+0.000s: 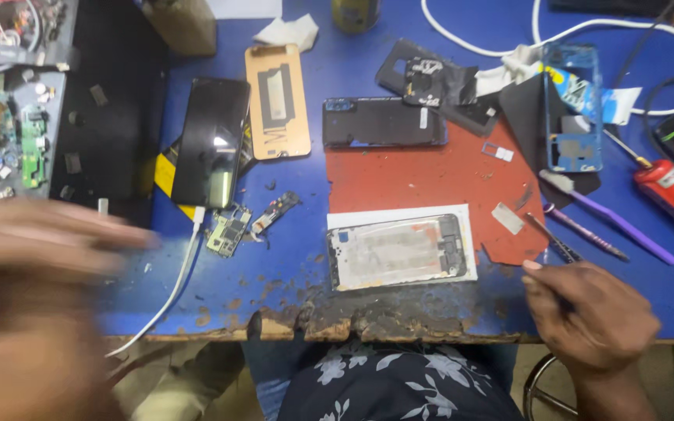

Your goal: The person disassembles a smartphone, removes the battery, and cleans the internal frame with a brush. They then reassemble the phone and wipe the screen surface.

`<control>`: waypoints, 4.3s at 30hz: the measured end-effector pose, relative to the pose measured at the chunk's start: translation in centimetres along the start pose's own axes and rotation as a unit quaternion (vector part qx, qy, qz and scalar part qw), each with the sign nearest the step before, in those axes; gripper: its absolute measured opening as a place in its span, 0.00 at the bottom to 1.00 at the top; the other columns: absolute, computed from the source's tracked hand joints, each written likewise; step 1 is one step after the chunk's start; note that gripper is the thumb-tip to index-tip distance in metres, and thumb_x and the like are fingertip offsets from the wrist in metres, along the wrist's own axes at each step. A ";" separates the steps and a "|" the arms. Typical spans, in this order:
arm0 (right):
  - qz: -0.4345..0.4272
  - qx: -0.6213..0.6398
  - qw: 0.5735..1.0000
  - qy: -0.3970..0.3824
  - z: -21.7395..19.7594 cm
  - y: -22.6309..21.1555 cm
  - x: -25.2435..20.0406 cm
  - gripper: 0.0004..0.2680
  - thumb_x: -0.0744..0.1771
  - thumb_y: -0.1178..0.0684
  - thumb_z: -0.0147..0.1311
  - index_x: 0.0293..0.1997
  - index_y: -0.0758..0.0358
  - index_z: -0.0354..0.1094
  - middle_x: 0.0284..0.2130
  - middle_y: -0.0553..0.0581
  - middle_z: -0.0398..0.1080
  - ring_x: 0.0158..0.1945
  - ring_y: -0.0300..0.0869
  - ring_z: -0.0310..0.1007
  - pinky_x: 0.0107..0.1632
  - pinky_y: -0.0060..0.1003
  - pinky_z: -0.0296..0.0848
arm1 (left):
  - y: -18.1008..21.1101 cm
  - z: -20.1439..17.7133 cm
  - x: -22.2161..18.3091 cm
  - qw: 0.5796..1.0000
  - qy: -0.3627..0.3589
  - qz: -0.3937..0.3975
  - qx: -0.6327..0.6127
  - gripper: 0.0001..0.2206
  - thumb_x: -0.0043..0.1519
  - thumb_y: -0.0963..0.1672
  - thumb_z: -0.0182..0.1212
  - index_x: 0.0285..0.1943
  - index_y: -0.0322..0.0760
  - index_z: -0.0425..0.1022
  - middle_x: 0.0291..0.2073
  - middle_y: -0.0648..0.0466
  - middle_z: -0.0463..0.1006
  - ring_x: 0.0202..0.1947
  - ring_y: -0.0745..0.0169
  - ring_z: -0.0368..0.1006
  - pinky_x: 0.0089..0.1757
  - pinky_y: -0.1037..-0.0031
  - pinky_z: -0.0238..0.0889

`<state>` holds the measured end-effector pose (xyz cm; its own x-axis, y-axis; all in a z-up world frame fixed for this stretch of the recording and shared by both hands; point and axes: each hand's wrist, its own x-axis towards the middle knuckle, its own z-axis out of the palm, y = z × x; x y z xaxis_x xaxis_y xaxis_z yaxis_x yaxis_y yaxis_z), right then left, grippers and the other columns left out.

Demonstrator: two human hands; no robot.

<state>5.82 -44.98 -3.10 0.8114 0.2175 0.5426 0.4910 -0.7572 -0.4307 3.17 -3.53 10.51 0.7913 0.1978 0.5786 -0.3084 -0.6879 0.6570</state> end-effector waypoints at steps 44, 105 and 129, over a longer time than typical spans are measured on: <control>0.250 0.462 0.838 -0.148 4.5 -7.2 1.2 0.06 0.64 0.66 0.62 0.43 0.70 0.75 0.39 0.56 0.73 0.41 0.40 0.76 0.45 0.32 0.76 | -0.2 14.2 -10.0 0.942 -0.191 -0.081 -0.265 0.19 0.58 0.42 0.72 0.59 0.34 0.76 0.56 0.44 0.78 0.60 0.47 0.74 0.60 0.60 0.65; 0.319 0.376 0.839 -0.228 3.2 -5.4 1.3 0.16 0.68 0.52 0.49 0.63 0.59 0.71 0.25 0.49 0.72 0.24 0.32 0.63 0.27 0.28 0.66 | 4.1 16.3 -7.2 0.843 -0.326 -0.277 -0.326 0.05 0.63 0.40 0.61 0.37 0.30 0.79 0.26 0.56 0.82 0.27 0.78 0.73 0.32 0.81 0.68; 0.138 0.157 0.973 -0.098 5.9 5.0 -9.0 0.13 0.71 0.48 0.47 0.56 0.63 0.72 0.38 0.55 0.78 0.42 0.36 0.78 0.52 0.32 0.74 | 5.0 20.5 -12.1 0.961 -0.118 -0.004 -0.250 0.04 0.56 0.38 0.56 0.37 0.31 0.69 0.35 0.46 0.69 0.36 0.46 0.64 0.43 0.62 0.63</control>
<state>2.85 -47.07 -14.44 0.9558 0.1691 0.2405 0.2937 -0.5841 -0.7567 2.89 -23.68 -3.16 0.8742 -0.0022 0.4855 -0.4701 -0.2540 0.8453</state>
